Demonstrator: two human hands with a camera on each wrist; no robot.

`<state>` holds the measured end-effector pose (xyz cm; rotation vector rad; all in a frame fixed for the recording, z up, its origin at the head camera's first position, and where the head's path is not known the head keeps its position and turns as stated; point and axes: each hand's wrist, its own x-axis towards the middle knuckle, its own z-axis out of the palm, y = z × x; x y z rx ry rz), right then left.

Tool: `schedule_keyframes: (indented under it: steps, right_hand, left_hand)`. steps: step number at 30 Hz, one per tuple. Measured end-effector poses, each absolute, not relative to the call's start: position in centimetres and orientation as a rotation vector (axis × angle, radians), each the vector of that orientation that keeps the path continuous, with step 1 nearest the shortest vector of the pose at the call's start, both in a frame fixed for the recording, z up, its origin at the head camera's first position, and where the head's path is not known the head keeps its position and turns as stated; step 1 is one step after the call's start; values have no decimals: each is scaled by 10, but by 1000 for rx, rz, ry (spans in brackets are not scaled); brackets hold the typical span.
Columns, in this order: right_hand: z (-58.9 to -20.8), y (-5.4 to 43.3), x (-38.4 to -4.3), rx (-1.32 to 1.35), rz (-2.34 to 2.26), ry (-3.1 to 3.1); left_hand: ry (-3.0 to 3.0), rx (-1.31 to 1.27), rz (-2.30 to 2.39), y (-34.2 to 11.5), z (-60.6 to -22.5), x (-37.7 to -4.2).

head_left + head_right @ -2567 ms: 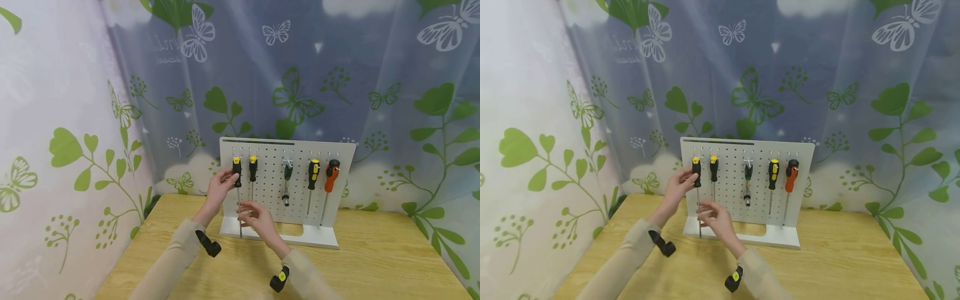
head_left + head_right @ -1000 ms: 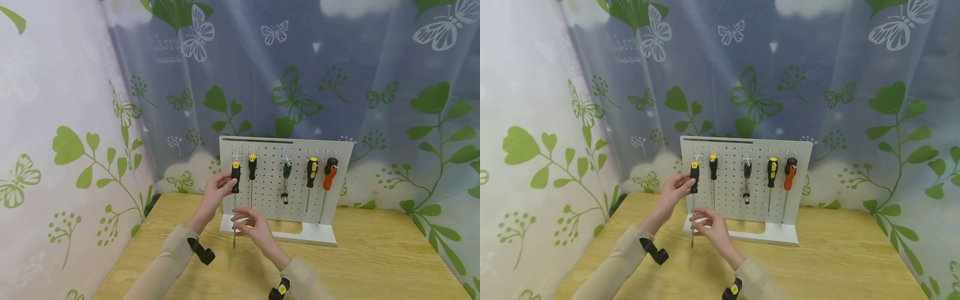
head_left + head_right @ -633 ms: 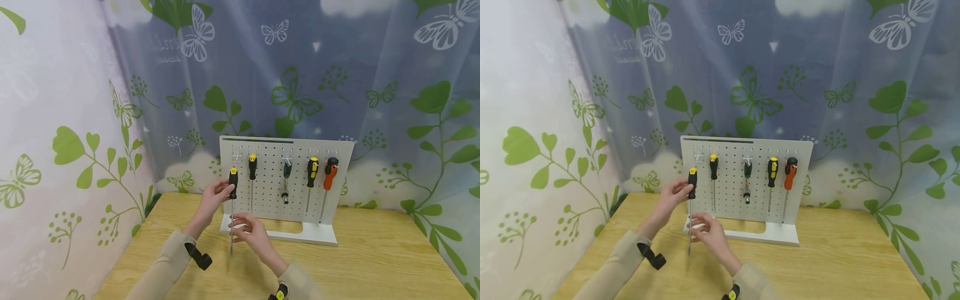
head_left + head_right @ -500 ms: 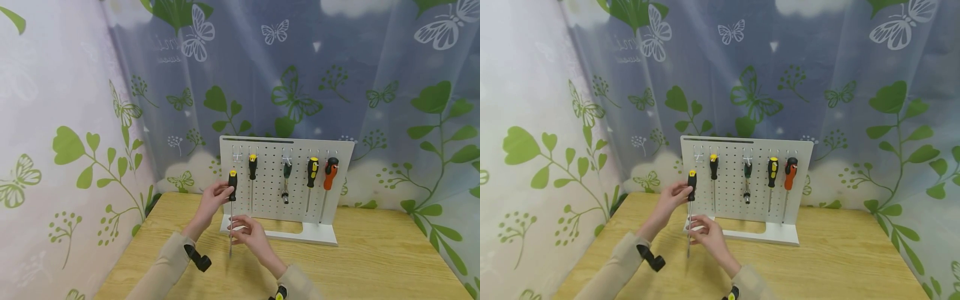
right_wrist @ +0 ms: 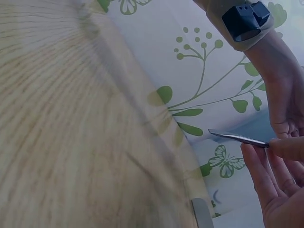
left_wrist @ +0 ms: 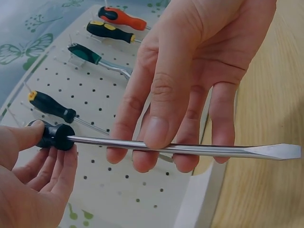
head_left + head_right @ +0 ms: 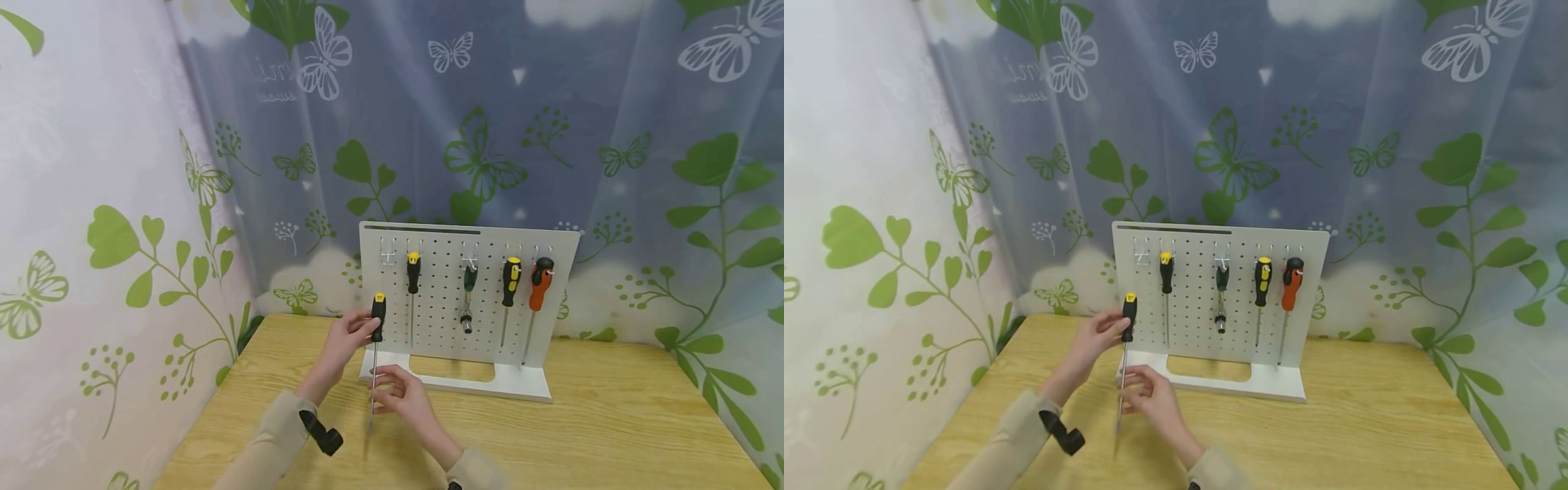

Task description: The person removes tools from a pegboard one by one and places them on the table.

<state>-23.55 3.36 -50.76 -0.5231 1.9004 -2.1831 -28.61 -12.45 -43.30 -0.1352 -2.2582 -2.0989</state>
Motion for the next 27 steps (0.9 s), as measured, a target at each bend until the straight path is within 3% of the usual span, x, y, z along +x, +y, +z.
schedule_keyframes:
  steps: [27]
  right_hand:
    - [-537, 18, -212, -443, -2182, 1841]
  left_hand:
    - [-2292, -87, -2164, -140, -482, -277]
